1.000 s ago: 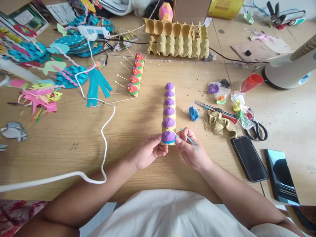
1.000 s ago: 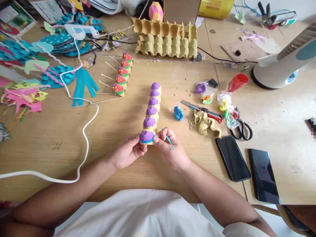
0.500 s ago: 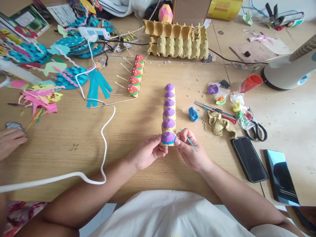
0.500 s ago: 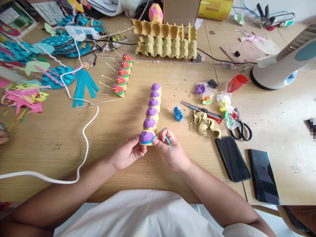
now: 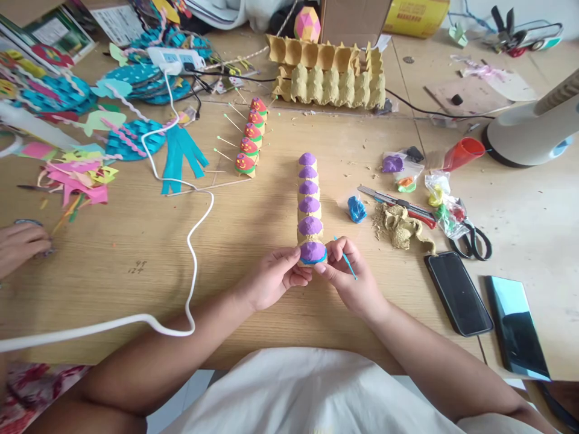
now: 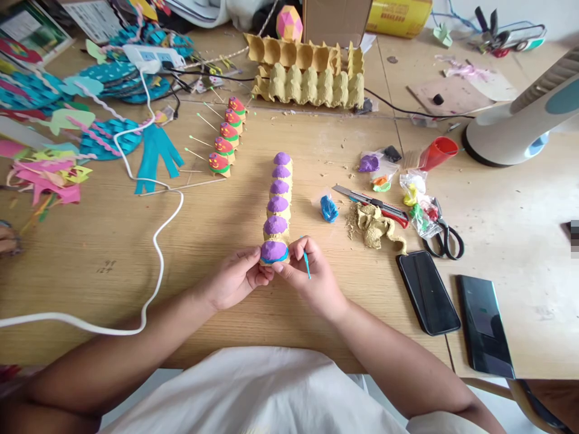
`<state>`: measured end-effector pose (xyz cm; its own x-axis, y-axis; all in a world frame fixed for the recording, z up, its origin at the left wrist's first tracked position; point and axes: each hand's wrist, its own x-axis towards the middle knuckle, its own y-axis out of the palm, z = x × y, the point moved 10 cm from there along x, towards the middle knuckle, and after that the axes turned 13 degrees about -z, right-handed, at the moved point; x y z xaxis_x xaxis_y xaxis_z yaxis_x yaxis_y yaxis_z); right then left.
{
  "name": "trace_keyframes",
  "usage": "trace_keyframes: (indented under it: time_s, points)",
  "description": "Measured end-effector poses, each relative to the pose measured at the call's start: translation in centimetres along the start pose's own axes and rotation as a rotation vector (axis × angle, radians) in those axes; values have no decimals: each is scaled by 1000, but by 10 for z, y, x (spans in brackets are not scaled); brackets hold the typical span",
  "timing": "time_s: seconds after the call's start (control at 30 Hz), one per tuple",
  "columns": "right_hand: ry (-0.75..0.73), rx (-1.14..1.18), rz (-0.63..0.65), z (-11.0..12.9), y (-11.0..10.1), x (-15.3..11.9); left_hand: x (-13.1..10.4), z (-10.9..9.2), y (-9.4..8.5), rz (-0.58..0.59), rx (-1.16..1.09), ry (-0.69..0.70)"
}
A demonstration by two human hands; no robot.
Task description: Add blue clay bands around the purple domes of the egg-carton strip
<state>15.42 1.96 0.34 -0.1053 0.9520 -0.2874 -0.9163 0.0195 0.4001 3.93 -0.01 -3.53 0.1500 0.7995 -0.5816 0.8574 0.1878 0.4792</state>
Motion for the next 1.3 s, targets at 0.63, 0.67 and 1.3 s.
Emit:
trace_keyframes:
  time_s: [0.63, 0.67, 1.3]
  points:
    - [29, -41, 12, -1, 0, 1, 0, 2, 1, 3, -10, -33]
    - [29, -43, 15, -2, 0, 1, 0, 2, 1, 3, -10, -30]
    - [-44, -116, -48, 1, -2, -4, 0, 2, 7, 53, -28, -12]
